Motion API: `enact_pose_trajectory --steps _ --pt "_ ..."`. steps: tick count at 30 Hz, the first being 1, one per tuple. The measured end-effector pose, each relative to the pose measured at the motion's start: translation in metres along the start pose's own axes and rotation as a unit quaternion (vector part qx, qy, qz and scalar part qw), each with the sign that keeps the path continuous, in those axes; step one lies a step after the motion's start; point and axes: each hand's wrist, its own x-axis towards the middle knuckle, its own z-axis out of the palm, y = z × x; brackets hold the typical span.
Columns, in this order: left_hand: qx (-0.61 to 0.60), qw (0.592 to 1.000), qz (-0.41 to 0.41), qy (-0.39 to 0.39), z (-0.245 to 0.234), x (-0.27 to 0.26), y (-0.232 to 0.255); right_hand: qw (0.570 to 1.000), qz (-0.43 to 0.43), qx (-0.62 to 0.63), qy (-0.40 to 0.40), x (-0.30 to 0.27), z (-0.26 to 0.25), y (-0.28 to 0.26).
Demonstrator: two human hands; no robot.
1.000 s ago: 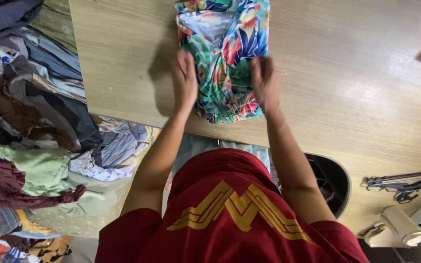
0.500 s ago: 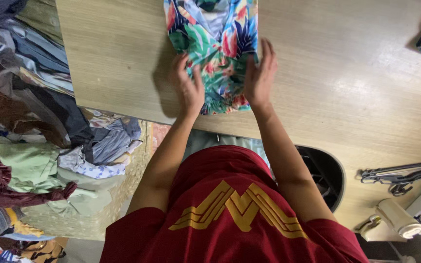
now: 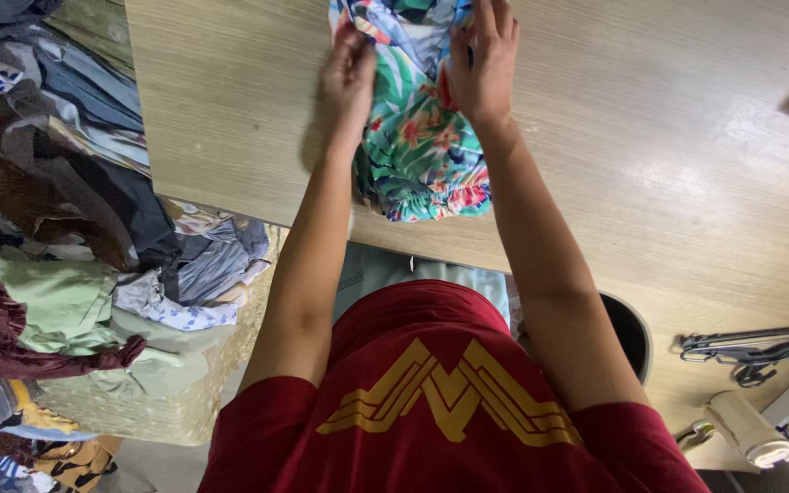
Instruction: The person takes a patterned dress off a hanger, spreads it across a table, and folds the garment into a bundle before placing it on top of a folded white shirt.
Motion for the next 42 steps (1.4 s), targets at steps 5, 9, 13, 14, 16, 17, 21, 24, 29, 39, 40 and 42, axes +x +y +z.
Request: enact_pose_trajectory --steps 5,9,13,14,16,17,21,24,29,39,40,42 --pt "0.035 0.999 0.028 -0.026 0.004 -0.002 -0.007 0.988 0.013 0.155 0.015 0.01 -0.003 0.002" --pt "-0.043 0.993 0.051 0.099 -0.007 0.002 -0.008 0.983 0.049 0.115 0.133 0.009 -0.015 0.01" --pt "0.064 0.993 0.036 0.096 -0.009 0.002 -0.007 0.989 0.065 0.13 0.034 0.012 -0.016 -0.007" --pt "0.073 0.99 0.006 0.12 -0.005 0.002 -0.002 0.998 -0.001 0.044 0.051 0.005 -0.016 -0.018" --pt "0.081 0.986 -0.024 0.142 0.003 -0.003 0.016 0.995 -0.067 -0.043 0.065 -0.019 -0.016 -0.04" --pt "0.173 0.97 0.049 0.162 0.006 -0.019 0.029 0.995 -0.057 -0.039 0.067 -0.036 -0.016 -0.05" --pt "0.685 0.711 0.026 -0.158 0.019 -0.053 0.061 0.99 0.034 0.061 0.12 -0.065 -0.011 -0.044" --pt "0.467 0.867 0.144 -0.097 0.028 -0.046 0.043 0.988 0.143 0.047 0.014 -0.073 -0.011 -0.015" --pt "0.495 0.849 0.161 -0.091 0.02 -0.044 0.011 0.967 0.198 0.145 0.068 -0.071 -0.014 0.041" --pt "0.372 0.915 0.133 -0.085 0.038 -0.098 0.038 0.998 0.016 -0.03 -0.05 -0.106 -0.009 -0.04" --pt "0.372 0.915 0.132 -0.088 0.036 -0.102 0.033 0.998 0.019 -0.031 -0.049 -0.111 -0.009 -0.037" --pt "0.495 0.858 0.064 -0.122 0.026 -0.099 0.021 0.976 0.018 -0.16 -0.148 -0.108 -0.007 -0.021"
